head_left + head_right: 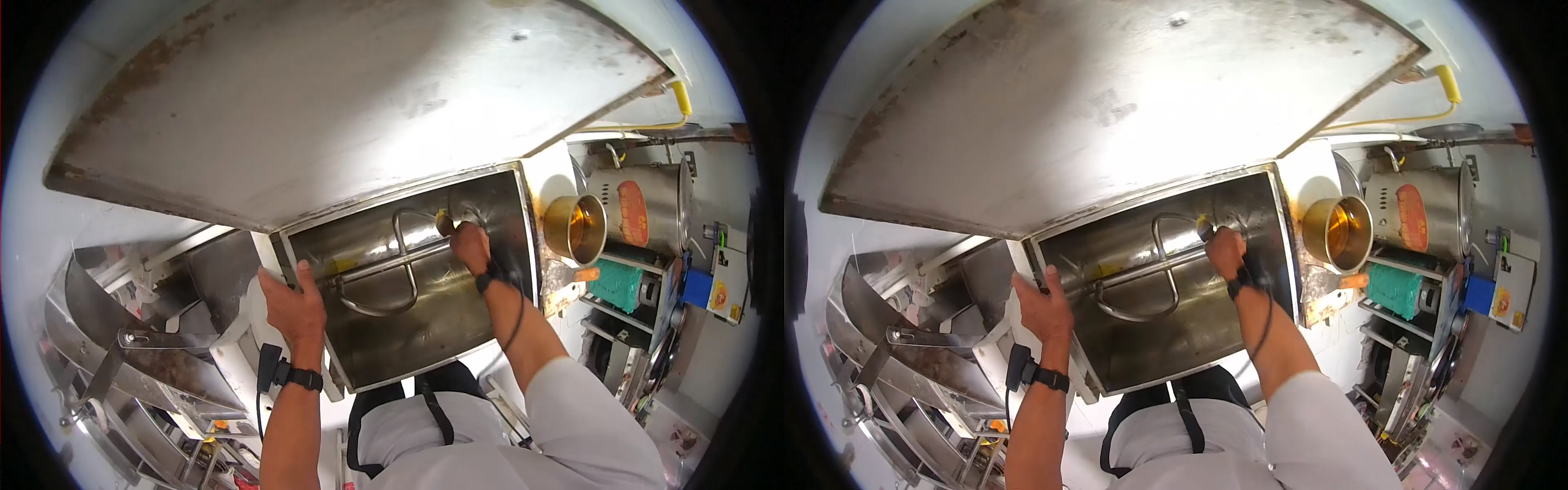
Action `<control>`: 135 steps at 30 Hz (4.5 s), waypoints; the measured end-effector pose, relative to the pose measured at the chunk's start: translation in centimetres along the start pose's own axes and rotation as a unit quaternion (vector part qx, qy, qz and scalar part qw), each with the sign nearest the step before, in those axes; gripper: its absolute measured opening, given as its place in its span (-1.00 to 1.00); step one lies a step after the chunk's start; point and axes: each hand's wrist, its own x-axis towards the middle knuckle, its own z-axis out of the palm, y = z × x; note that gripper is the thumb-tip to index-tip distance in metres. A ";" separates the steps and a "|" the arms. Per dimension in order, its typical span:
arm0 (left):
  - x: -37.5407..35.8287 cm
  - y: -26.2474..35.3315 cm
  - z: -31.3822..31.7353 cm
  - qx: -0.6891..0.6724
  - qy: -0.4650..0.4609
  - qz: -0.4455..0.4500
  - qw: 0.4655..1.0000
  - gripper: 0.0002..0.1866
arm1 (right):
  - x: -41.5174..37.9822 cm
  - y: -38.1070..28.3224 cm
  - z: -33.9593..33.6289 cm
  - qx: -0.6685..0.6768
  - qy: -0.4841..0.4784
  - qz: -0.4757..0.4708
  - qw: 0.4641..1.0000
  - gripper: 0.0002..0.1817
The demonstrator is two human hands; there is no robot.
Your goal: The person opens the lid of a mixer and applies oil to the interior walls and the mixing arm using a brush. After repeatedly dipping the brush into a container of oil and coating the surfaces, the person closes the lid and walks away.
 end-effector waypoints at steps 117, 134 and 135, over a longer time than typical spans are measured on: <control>-0.3 0.5 -0.2 0.007 0.029 0.025 0.999 -0.17 | -7.3 -4.8 -3.3 -0.327 -0.359 -0.409 0.772 -0.85; -0.1 0.7 -0.3 0.024 0.027 0.024 0.999 -0.17 | -10.4 -8.5 -4.5 0.037 -0.380 -0.270 0.884 -0.81; -0.1 0.5 -0.1 0.027 0.031 0.025 0.999 -0.17 | -10.2 -10.0 -5.1 0.037 -0.380 -0.271 0.884 -0.81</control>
